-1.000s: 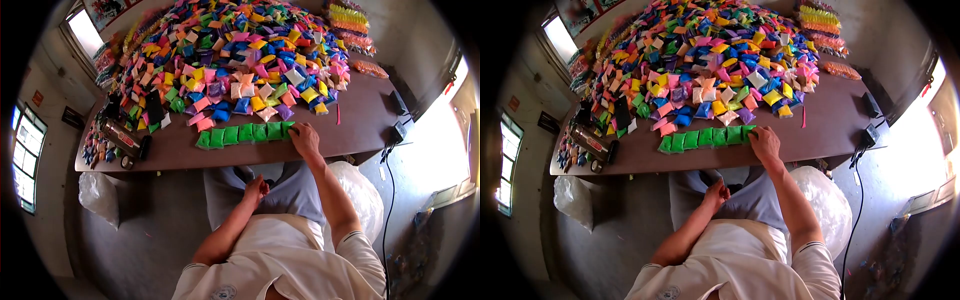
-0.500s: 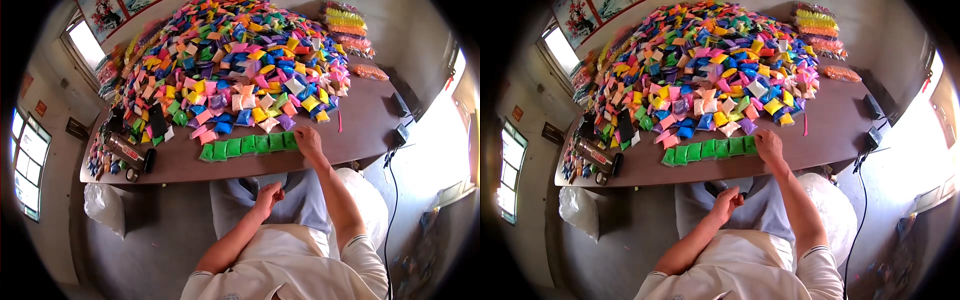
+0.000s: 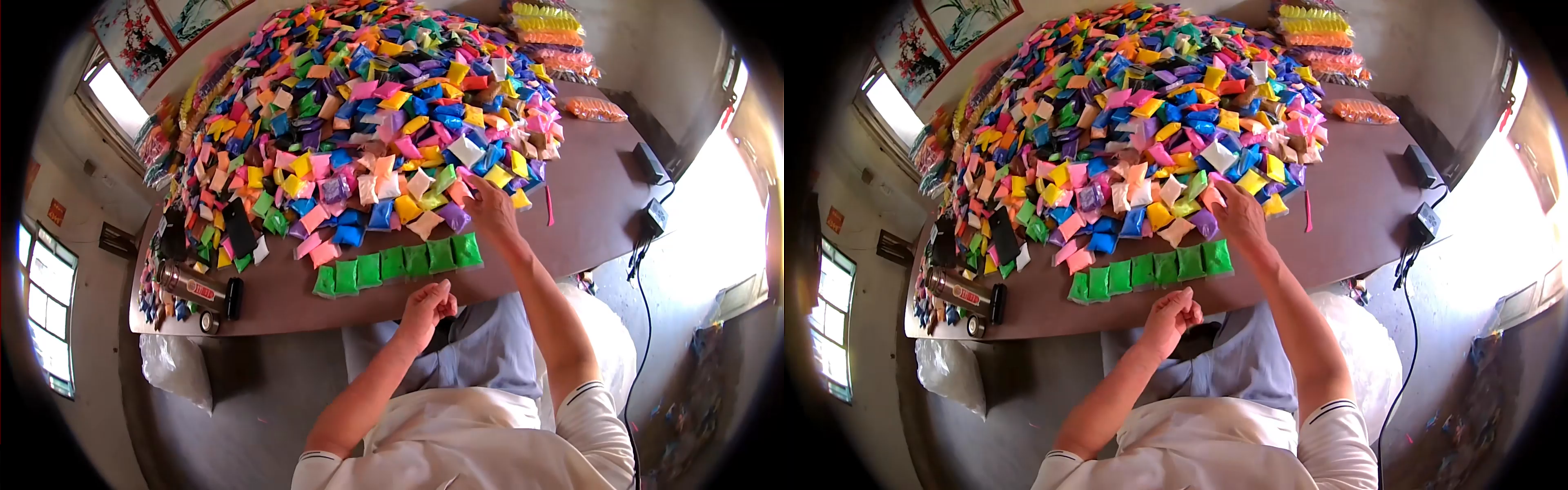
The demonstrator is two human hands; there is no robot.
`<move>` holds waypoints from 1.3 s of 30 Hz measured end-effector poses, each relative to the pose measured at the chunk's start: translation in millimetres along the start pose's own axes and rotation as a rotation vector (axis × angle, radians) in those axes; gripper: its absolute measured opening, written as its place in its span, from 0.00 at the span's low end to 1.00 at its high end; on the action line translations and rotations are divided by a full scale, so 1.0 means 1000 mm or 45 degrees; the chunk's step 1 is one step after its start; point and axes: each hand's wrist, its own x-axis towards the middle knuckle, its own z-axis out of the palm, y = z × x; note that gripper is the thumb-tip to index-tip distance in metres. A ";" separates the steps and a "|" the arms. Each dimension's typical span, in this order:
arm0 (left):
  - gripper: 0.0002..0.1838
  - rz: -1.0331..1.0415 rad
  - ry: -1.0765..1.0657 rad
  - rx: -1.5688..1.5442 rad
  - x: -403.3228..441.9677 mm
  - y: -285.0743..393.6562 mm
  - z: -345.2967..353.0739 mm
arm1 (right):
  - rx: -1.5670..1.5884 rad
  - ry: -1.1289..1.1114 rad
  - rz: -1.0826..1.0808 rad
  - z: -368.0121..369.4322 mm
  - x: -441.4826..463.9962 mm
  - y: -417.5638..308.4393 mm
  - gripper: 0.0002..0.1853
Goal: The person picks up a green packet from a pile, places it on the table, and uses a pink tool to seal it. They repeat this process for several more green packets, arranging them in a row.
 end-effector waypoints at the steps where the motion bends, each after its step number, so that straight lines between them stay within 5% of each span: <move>1: 0.17 -0.005 -0.005 0.003 0.004 0.004 -0.005 | 0.022 -0.016 -0.016 0.004 0.007 -0.001 0.19; 13: 0.17 -0.208 -0.375 -0.320 0.016 0.004 -0.037 | -0.106 -0.122 -0.302 0.093 0.054 -0.014 0.21; 15: 0.18 -0.230 -0.410 -0.353 0.018 0.004 -0.038 | -0.185 0.112 -0.399 0.077 0.051 -0.024 0.19; 19: 0.19 -0.258 -0.416 -0.366 0.020 0.003 -0.042 | -0.182 0.480 -0.108 0.034 0.064 0.001 0.18; 21: 0.19 -0.287 -0.417 -0.376 0.021 0.001 -0.040 | -0.243 0.390 0.101 0.027 0.077 0.031 0.16; 23: 0.19 -0.310 -0.368 -0.389 0.023 0.003 -0.038 | -0.231 0.133 0.017 0.023 0.086 0.044 0.15; 24: 0.19 -0.321 -0.375 -0.378 0.023 0.004 -0.038 | -0.326 0.193 -0.196 0.029 0.087 0.052 0.14; 27: 0.19 -0.323 -0.377 -0.380 0.023 0.001 -0.039 | -0.176 0.173 -0.261 0.027 0.078 0.046 0.16; 33: 0.19 -0.259 -0.342 -0.420 0.020 -0.001 -0.038 | -0.063 0.310 -0.013 0.020 0.069 0.081 0.13; 39: 0.19 -0.235 -0.346 -0.432 0.019 0.000 -0.037 | -0.236 0.102 0.061 0.010 0.090 0.071 0.13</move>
